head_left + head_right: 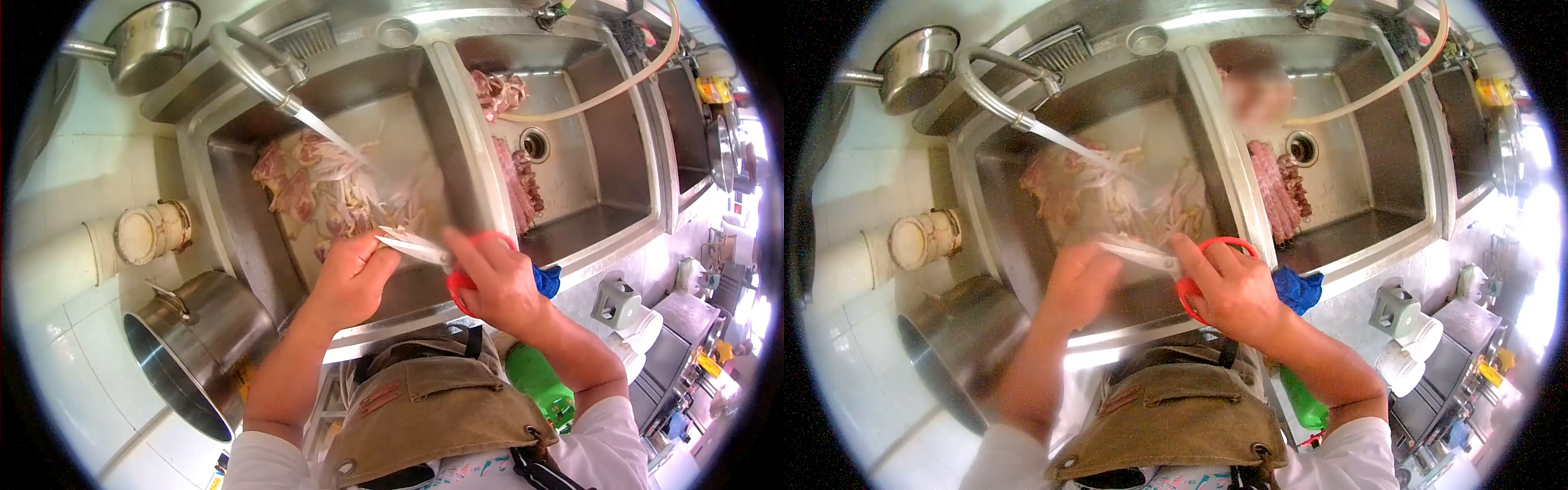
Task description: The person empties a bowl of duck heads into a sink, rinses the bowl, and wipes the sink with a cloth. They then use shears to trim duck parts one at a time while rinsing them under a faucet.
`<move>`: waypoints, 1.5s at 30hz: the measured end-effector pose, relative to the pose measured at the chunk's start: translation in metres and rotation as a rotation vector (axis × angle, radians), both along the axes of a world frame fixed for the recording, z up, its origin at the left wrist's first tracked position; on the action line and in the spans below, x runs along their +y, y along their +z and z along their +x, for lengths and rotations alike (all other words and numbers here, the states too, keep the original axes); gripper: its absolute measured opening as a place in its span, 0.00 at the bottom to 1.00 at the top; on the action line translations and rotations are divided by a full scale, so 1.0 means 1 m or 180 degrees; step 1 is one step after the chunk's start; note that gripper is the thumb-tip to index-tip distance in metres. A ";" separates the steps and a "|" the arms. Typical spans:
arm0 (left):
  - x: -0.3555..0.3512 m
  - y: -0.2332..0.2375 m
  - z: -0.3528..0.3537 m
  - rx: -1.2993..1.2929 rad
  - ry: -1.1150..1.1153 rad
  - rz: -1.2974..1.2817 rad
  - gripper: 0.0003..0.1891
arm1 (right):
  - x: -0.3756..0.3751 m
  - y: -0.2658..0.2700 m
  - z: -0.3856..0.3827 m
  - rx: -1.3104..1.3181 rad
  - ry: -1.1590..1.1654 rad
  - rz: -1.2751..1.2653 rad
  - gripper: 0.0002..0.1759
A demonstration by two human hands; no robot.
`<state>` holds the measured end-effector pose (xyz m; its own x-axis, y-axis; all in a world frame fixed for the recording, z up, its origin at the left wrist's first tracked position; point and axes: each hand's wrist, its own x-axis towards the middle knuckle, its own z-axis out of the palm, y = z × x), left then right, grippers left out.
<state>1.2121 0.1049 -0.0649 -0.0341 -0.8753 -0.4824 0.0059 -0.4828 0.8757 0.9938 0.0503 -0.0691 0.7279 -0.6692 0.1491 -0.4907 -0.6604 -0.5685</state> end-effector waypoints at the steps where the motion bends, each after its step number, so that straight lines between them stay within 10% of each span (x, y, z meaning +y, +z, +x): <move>1: 0.002 -0.003 0.002 -0.0011 -0.0029 -0.0012 0.15 | 0.000 0.000 0.000 0.0022 -0.0006 0.0014 0.37; 20: 0.002 -0.007 -0.004 -0.0400 0.0155 -0.0687 0.14 | 0.003 0.003 -0.004 0.0140 0.0024 0.0242 0.32; 26: -0.006 0.002 0.003 0.0228 0.0275 0.0508 0.13 | 0.008 -0.014 -0.001 -0.0738 -0.0712 0.1595 0.32; 35: -0.008 -0.002 0.007 0.1629 0.0748 0.1280 0.15 | 0.006 -0.012 0.010 -0.0377 -0.0278 0.0112 0.38; 45: -0.006 -0.003 0.008 0.0475 -0.0100 -0.0021 0.15 | -0.002 -0.011 0.012 -0.0289 -0.0199 -0.0071 0.37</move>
<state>1.2202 0.0991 -0.0680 -0.1323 -0.8758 -0.4643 0.1213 -0.4792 0.8693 1.0058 0.0487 -0.0797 0.6677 -0.7088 0.2277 -0.4785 -0.6429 -0.5980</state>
